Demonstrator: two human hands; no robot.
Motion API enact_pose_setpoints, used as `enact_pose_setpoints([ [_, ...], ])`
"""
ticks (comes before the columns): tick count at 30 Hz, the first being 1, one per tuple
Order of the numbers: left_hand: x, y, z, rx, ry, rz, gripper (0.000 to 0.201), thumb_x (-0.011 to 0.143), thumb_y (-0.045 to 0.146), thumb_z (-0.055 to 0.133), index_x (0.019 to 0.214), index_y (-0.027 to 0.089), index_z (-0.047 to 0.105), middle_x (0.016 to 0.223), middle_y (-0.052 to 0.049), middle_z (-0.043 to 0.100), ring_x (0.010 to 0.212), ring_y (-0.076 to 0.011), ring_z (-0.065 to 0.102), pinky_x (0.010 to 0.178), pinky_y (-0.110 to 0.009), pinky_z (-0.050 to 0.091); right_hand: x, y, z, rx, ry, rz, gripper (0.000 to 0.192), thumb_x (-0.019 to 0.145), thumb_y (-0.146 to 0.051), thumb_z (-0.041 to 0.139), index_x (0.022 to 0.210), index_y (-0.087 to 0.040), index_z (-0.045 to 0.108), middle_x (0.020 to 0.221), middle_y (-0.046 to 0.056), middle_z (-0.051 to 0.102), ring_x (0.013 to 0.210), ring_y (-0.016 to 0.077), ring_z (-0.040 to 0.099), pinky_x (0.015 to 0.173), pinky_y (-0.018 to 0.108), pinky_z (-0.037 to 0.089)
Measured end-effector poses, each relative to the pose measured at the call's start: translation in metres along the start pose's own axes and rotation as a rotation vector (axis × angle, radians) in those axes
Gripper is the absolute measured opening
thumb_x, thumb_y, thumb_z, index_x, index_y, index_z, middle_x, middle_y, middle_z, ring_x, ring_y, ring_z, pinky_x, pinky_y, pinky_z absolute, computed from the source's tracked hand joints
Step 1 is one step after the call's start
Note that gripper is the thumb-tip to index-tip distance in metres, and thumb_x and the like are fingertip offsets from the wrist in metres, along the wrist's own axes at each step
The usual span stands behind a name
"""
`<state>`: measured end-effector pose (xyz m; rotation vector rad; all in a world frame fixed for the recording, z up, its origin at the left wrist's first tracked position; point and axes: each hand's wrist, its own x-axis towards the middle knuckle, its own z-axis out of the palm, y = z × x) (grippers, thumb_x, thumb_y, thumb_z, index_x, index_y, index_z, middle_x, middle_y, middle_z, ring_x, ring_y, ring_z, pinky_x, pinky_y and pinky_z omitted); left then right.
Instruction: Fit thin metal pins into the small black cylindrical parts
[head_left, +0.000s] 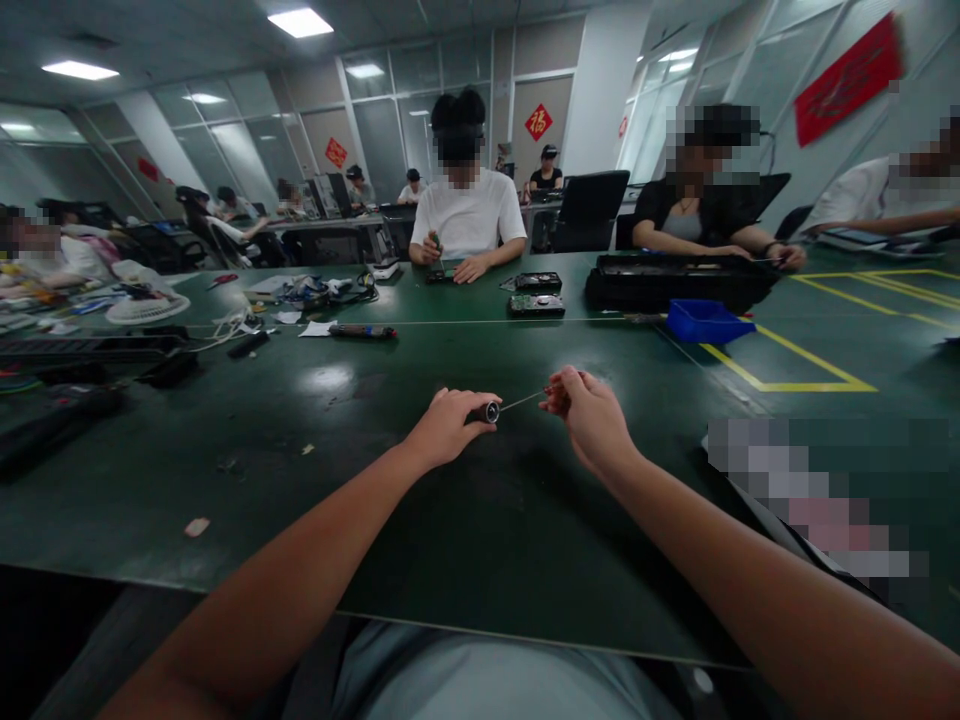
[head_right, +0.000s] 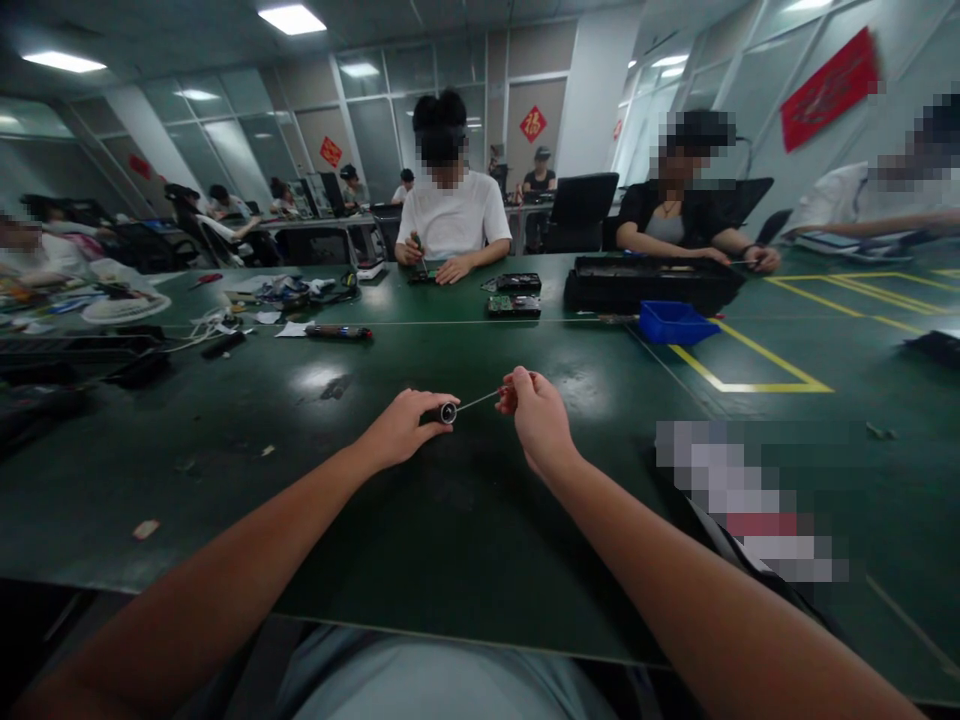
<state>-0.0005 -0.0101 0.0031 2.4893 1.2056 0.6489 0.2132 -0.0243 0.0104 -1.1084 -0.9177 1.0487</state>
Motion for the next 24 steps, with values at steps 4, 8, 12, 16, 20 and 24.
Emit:
enact_pose_setpoints([
  [4, 0.0, -0.001, 0.001, 0.034, -0.027, -0.017, 0.038, 0.09, 0.03, 0.065, 0.127, 0.027, 0.061, 0.121, -0.004, 0.068, 0.112, -0.0256, 0.058, 0.106, -0.049, 0.033, -0.003, 0.0, -0.001, -0.134, -0.042, -0.171, 0.026, 0.093, -0.044, 0.051, 0.084, -0.021, 0.06, 0.073, 0.002, 0.061, 0.064, 0.0162, 0.058, 0.065, 0.034, 0.051],
  [8, 0.0, 0.001, 0.002, 0.048, -0.045, -0.016, 0.038, 0.09, 0.031, 0.064, 0.127, 0.027, 0.06, 0.124, -0.005, 0.067, 0.115, -0.0261, 0.057, 0.106, -0.049, 0.033, -0.012, -0.007, -0.001, -0.371, -0.13, -0.351, 0.028, 0.095, -0.045, 0.047, 0.089, -0.021, 0.06, 0.076, 0.004, 0.065, 0.068, 0.0181, 0.062, 0.066, 0.034, 0.049],
  [12, 0.0, 0.002, 0.002, 0.046, -0.056, -0.007, 0.041, 0.091, 0.033, 0.063, 0.131, 0.027, 0.058, 0.128, -0.006, 0.065, 0.119, -0.0264, 0.057, 0.108, -0.049, 0.033, -0.02, -0.012, -0.001, -0.586, -0.194, -0.496, 0.026, 0.096, -0.043, 0.046, 0.094, -0.021, 0.06, 0.077, 0.005, 0.069, 0.073, 0.0204, 0.067, 0.069, 0.034, 0.048],
  [16, 0.0, 0.001, 0.002, 0.051, -0.061, -0.015, 0.042, 0.091, 0.033, 0.063, 0.132, 0.026, 0.058, 0.129, -0.005, 0.066, 0.119, -0.0265, 0.057, 0.107, -0.049, 0.034, -0.022, -0.014, -0.001, -0.691, -0.179, -0.586, 0.025, 0.097, -0.039, 0.043, 0.094, -0.021, 0.059, 0.076, 0.005, 0.07, 0.072, 0.021, 0.068, 0.068, 0.033, 0.047],
  [20, 0.0, 0.002, 0.001, 0.057, -0.064, -0.023, 0.042, 0.091, 0.035, 0.063, 0.132, 0.026, 0.057, 0.13, -0.005, 0.065, 0.119, -0.0266, 0.056, 0.107, -0.048, 0.035, -0.021, -0.014, -0.002, -0.72, -0.169, -0.61, 0.024, 0.097, -0.039, 0.043, 0.094, -0.021, 0.059, 0.076, 0.005, 0.07, 0.072, 0.0215, 0.068, 0.068, 0.033, 0.047],
  [24, 0.001, 0.001, 0.001, 0.064, -0.088, -0.027, 0.044, 0.091, 0.035, 0.063, 0.134, 0.025, 0.057, 0.127, -0.008, 0.066, 0.118, -0.0274, 0.057, 0.106, -0.049, 0.035, -0.021, -0.015, -0.002, -0.748, -0.184, -0.61, 0.024, 0.098, -0.039, 0.043, 0.094, -0.022, 0.059, 0.078, 0.006, 0.071, 0.073, 0.0216, 0.068, 0.069, 0.034, 0.046],
])
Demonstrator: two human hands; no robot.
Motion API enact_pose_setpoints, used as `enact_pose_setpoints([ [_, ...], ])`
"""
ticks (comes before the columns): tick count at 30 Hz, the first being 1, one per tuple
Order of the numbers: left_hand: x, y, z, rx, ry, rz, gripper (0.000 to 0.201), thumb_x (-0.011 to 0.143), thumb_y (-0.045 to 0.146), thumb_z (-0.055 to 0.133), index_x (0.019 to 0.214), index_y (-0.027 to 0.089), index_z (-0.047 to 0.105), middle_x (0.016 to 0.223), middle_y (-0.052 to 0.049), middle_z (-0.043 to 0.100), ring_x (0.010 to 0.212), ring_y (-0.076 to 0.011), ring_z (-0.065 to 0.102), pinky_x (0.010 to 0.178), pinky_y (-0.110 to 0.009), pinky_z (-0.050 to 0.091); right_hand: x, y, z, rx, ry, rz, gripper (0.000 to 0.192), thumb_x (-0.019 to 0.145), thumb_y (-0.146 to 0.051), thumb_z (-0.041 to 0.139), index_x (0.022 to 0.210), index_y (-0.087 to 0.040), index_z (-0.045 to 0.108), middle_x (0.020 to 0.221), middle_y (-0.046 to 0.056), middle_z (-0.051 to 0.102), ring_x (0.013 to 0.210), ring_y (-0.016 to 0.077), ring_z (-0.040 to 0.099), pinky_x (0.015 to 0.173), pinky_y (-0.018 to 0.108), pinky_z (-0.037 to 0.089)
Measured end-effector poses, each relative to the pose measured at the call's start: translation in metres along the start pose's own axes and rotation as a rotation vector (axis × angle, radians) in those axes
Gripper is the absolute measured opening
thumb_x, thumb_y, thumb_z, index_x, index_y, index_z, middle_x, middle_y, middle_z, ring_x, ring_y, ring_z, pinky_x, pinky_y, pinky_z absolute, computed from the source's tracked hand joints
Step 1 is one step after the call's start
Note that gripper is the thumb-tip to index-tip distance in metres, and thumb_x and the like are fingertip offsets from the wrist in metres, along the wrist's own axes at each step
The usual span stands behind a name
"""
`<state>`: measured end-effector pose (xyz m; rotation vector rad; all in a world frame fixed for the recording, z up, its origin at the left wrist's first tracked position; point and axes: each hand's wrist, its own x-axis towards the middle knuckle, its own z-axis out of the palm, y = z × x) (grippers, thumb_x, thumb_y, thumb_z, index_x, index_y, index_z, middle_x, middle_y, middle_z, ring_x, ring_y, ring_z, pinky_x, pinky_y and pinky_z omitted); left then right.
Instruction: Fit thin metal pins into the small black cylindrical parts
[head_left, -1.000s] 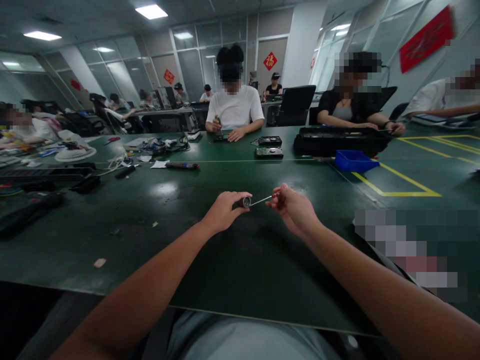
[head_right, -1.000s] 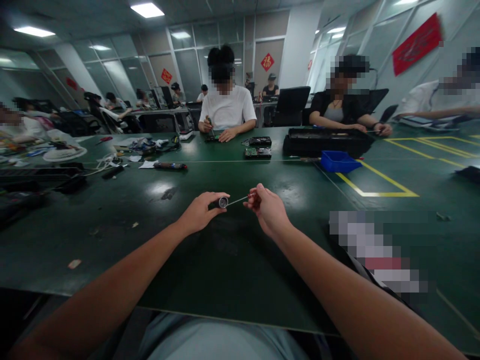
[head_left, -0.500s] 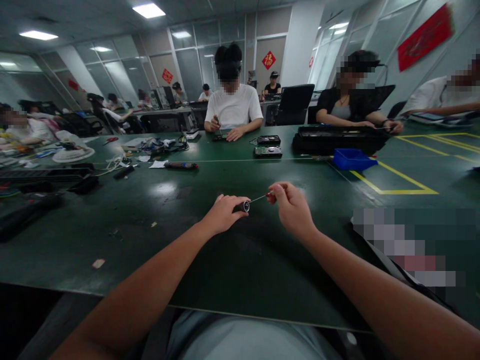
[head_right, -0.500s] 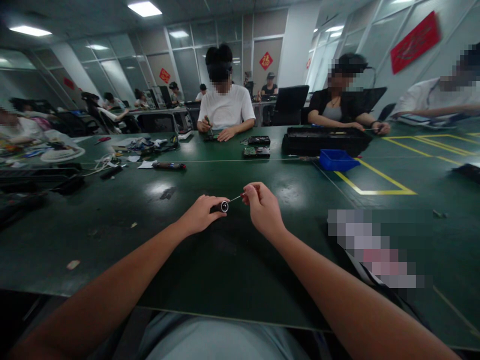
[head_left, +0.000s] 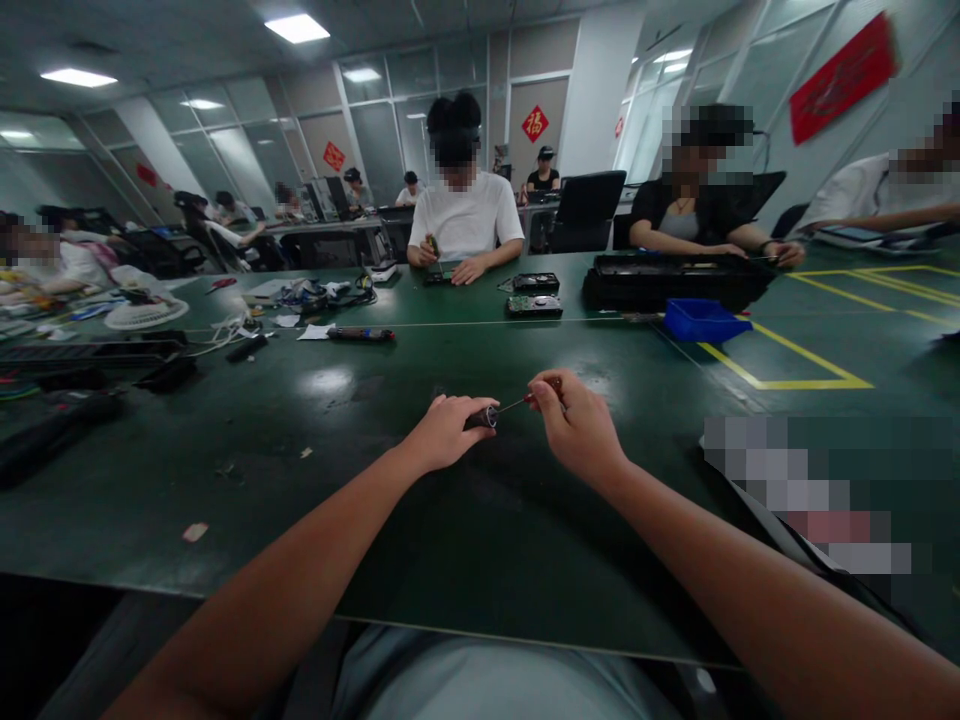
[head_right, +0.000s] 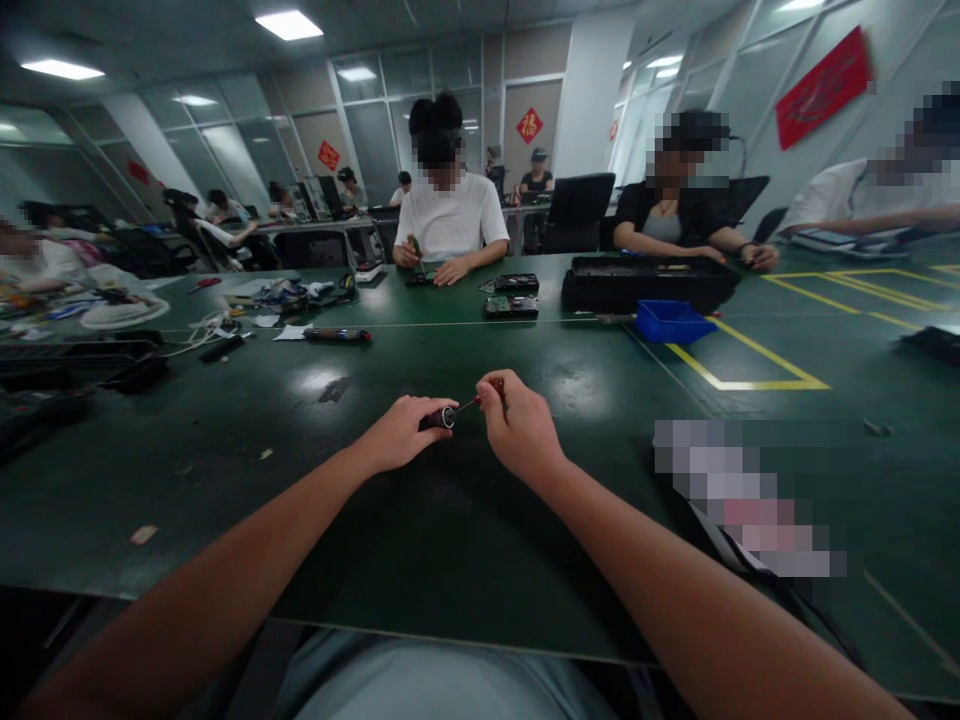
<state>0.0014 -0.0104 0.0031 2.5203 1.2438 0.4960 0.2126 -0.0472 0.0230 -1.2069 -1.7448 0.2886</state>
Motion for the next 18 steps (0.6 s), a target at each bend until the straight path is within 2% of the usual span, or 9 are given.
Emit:
enact_pose_setpoints([
  [5, 0.0, -0.001, 0.002, 0.0, -0.015, 0.006, 0.046, 0.091, 0.037, 0.062, 0.136, 0.026, 0.055, 0.125, -0.008, 0.066, 0.118, -0.0284, 0.057, 0.107, -0.051, 0.034, 0.0, -0.003, -0.001, -0.019, -0.043, -0.005, 0.022, 0.098, -0.038, 0.042, 0.095, -0.024, 0.058, 0.081, 0.006, 0.071, 0.076, 0.0228, 0.068, 0.07, 0.035, 0.046],
  [10, -0.001, 0.001, 0.003, 0.018, -0.036, -0.026, 0.043, 0.091, 0.036, 0.062, 0.132, 0.028, 0.056, 0.124, -0.007, 0.065, 0.12, -0.0292, 0.056, 0.112, -0.058, 0.024, 0.001, -0.002, -0.002, -0.069, -0.034, -0.027, 0.022, 0.098, -0.037, 0.041, 0.092, -0.024, 0.057, 0.079, 0.007, 0.07, 0.074, 0.0231, 0.066, 0.069, 0.035, 0.045],
  [13, 0.0, 0.003, 0.0, -0.031, -0.004, -0.014, 0.034, 0.09, 0.032, 0.062, 0.124, 0.024, 0.06, 0.12, -0.007, 0.066, 0.115, -0.0272, 0.057, 0.108, -0.052, 0.033, 0.003, 0.001, -0.002, -0.086, -0.025, -0.007, 0.021, 0.097, -0.036, 0.041, 0.092, -0.023, 0.057, 0.078, 0.006, 0.069, 0.073, 0.0232, 0.066, 0.069, 0.035, 0.044],
  [16, 0.001, 0.002, -0.006, -0.163, 0.095, -0.055, 0.027, 0.089, 0.03, 0.064, 0.114, 0.02, 0.062, 0.116, -0.008, 0.066, 0.109, -0.0248, 0.06, 0.099, -0.041, 0.043, 0.004, 0.003, -0.002, -0.092, -0.004, 0.016, 0.022, 0.098, -0.037, 0.04, 0.092, -0.023, 0.056, 0.078, 0.006, 0.069, 0.073, 0.0233, 0.065, 0.068, 0.035, 0.043],
  [18, 0.002, 0.001, -0.01, -0.293, 0.16, -0.12, 0.032, 0.089, 0.031, 0.061, 0.119, 0.02, 0.058, 0.117, -0.008, 0.065, 0.106, -0.0232, 0.06, 0.096, -0.038, 0.045, 0.005, 0.003, -0.004, -0.087, 0.017, 0.028, 0.023, 0.098, -0.038, 0.04, 0.092, -0.022, 0.056, 0.079, 0.007, 0.068, 0.072, 0.0229, 0.065, 0.068, 0.035, 0.043],
])
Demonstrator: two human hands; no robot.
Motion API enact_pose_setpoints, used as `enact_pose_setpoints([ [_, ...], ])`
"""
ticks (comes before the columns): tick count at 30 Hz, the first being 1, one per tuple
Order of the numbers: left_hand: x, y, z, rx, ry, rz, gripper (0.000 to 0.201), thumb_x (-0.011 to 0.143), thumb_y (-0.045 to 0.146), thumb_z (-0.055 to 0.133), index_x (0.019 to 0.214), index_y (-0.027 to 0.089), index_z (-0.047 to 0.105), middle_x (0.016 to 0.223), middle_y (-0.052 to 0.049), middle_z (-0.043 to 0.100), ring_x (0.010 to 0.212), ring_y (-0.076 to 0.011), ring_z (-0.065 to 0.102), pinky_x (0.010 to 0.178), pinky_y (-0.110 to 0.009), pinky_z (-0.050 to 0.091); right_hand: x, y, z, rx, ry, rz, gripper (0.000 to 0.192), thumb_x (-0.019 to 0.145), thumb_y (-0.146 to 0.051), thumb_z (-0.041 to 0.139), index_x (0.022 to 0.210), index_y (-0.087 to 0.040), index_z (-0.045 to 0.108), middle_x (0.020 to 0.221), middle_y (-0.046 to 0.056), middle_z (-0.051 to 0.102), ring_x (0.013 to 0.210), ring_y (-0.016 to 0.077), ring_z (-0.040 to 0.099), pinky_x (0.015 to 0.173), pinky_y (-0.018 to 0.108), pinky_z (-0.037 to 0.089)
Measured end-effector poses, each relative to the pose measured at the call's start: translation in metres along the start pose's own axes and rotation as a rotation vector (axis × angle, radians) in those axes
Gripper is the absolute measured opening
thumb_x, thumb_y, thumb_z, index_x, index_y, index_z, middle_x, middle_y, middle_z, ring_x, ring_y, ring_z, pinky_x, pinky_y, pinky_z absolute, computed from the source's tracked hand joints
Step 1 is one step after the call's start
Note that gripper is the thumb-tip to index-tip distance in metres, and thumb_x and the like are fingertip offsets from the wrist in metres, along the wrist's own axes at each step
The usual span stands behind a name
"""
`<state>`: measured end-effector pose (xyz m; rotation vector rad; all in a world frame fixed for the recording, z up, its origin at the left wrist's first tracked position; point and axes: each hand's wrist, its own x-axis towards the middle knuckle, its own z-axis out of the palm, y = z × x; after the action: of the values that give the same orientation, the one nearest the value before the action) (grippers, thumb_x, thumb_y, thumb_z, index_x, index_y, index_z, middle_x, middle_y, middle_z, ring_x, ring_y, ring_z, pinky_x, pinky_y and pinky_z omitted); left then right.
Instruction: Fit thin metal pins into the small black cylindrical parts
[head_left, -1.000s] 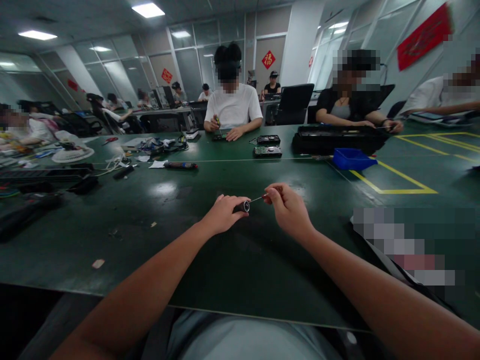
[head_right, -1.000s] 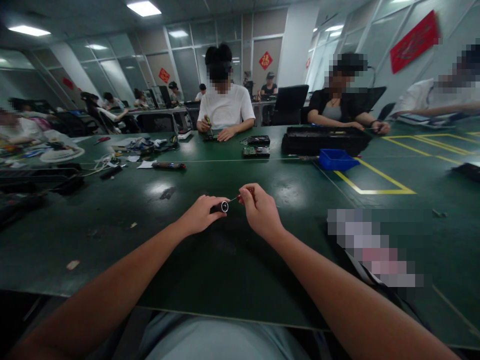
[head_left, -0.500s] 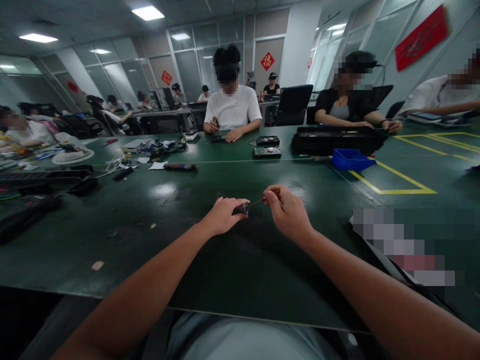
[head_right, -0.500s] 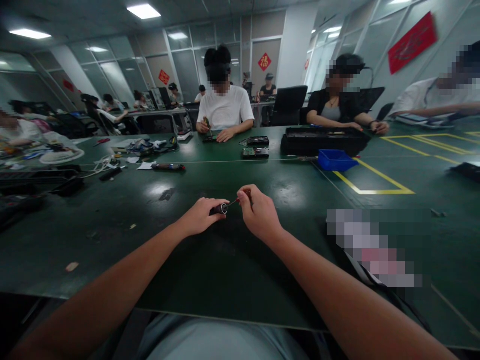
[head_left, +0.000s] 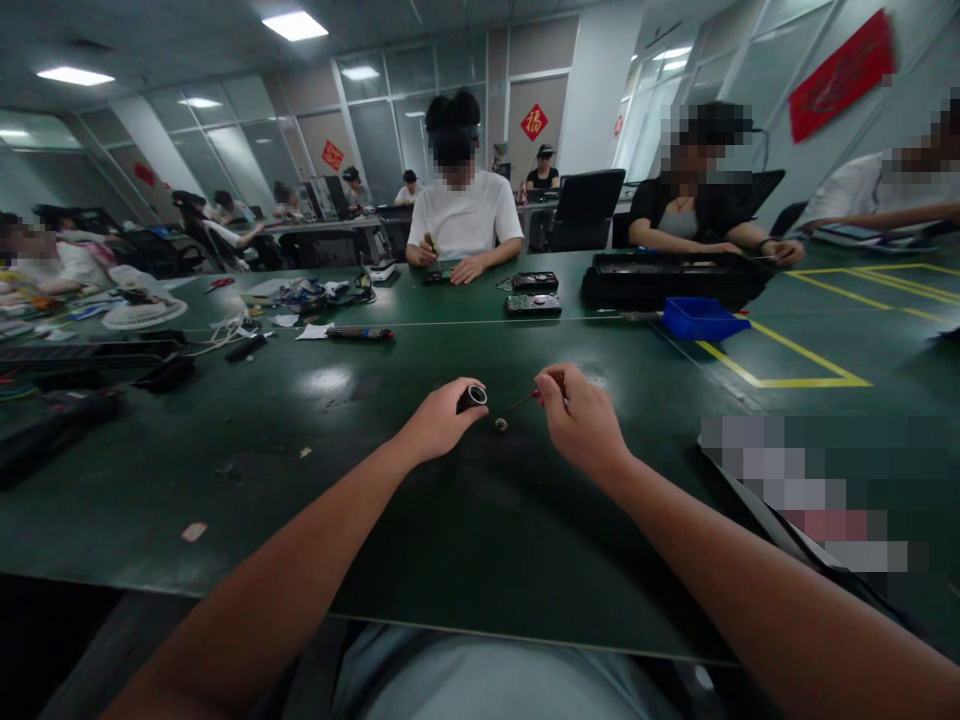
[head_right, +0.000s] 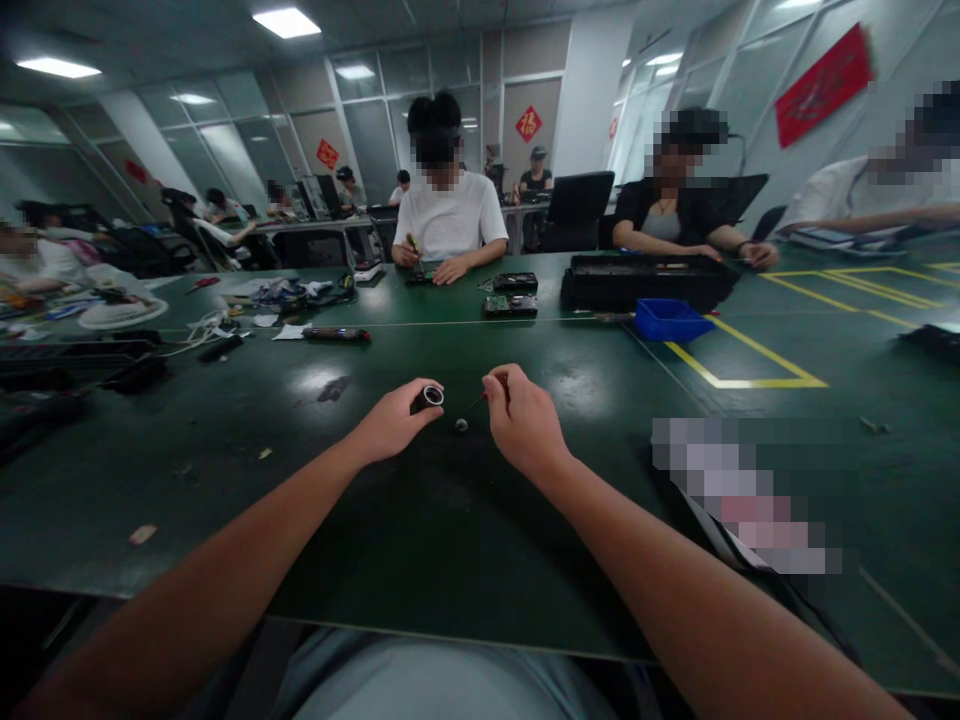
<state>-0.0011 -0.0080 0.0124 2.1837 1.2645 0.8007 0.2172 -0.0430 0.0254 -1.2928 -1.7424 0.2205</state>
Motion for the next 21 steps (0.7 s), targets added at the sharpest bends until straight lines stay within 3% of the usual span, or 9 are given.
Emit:
enact_pose_setpoints([
  [3, 0.003, 0.0, -0.006, -0.235, 0.03, -0.113, 0.037, 0.094, 0.033, 0.051, 0.129, 0.021, 0.05, 0.113, -0.009, 0.064, 0.094, -0.019, 0.063, 0.087, -0.035, 0.049, 0.001, -0.001, -0.003, 0.031, 0.028, 0.024, 0.023, 0.098, -0.039, 0.04, 0.091, -0.023, 0.055, 0.08, 0.007, 0.069, 0.073, 0.0225, 0.065, 0.067, 0.035, 0.042],
  [6, 0.005, 0.005, -0.011, -0.335, 0.01, -0.196, 0.033, 0.094, 0.041, 0.05, 0.117, 0.019, 0.053, 0.098, -0.008, 0.064, 0.076, -0.0162, 0.061, 0.07, -0.031, 0.05, 0.001, -0.003, -0.005, 0.06, 0.037, 0.044, 0.023, 0.099, -0.039, 0.04, 0.091, -0.023, 0.055, 0.08, 0.007, 0.068, 0.074, 0.0227, 0.065, 0.067, 0.035, 0.042],
  [9, 0.006, 0.013, -0.012, -0.182, -0.042, -0.195, 0.037, 0.089, 0.052, 0.056, 0.102, 0.017, 0.059, 0.087, -0.006, 0.064, 0.067, -0.0162, 0.06, 0.065, -0.031, 0.048, 0.002, -0.003, -0.007, 0.07, 0.052, 0.046, 0.023, 0.099, -0.039, 0.04, 0.091, -0.023, 0.055, 0.079, 0.006, 0.068, 0.073, 0.0225, 0.064, 0.067, 0.035, 0.042],
  [11, 0.007, 0.016, -0.01, -0.036, -0.083, -0.147, 0.034, 0.088, 0.05, 0.058, 0.099, 0.018, 0.062, 0.09, -0.007, 0.067, 0.072, -0.0189, 0.062, 0.068, -0.033, 0.048, 0.002, -0.003, -0.007, 0.073, 0.064, 0.045, 0.022, 0.099, -0.039, 0.04, 0.09, -0.024, 0.055, 0.078, 0.006, 0.067, 0.073, 0.0223, 0.064, 0.067, 0.034, 0.042],
  [15, 0.015, 0.014, 0.003, 0.222, -0.17, -0.015, 0.026, 0.087, 0.037, 0.061, 0.107, 0.022, 0.067, 0.104, -0.008, 0.07, 0.093, -0.0254, 0.064, 0.081, -0.037, 0.049, 0.002, -0.003, -0.008, 0.063, 0.069, 0.045, 0.022, 0.099, -0.039, 0.04, 0.091, -0.024, 0.054, 0.078, 0.005, 0.067, 0.073, 0.0221, 0.064, 0.067, 0.034, 0.042],
  [18, 0.024, 0.011, 0.015, 0.353, -0.26, 0.027, 0.034, 0.088, 0.04, 0.059, 0.117, 0.022, 0.065, 0.106, -0.01, 0.07, 0.094, -0.0269, 0.065, 0.082, -0.038, 0.049, 0.002, -0.003, -0.009, 0.055, 0.055, 0.042, 0.023, 0.099, -0.039, 0.039, 0.091, -0.023, 0.054, 0.078, 0.005, 0.066, 0.072, 0.022, 0.063, 0.066, 0.034, 0.042],
  [21, 0.03, 0.01, 0.024, 0.439, -0.315, 0.029, 0.033, 0.088, 0.043, 0.06, 0.112, 0.023, 0.067, 0.105, -0.011, 0.069, 0.095, -0.0291, 0.065, 0.081, -0.039, 0.05, 0.002, -0.002, -0.01, 0.059, 0.048, 0.047, 0.024, 0.1, -0.039, 0.039, 0.092, -0.023, 0.055, 0.078, 0.005, 0.066, 0.072, 0.0221, 0.064, 0.066, 0.034, 0.042],
])
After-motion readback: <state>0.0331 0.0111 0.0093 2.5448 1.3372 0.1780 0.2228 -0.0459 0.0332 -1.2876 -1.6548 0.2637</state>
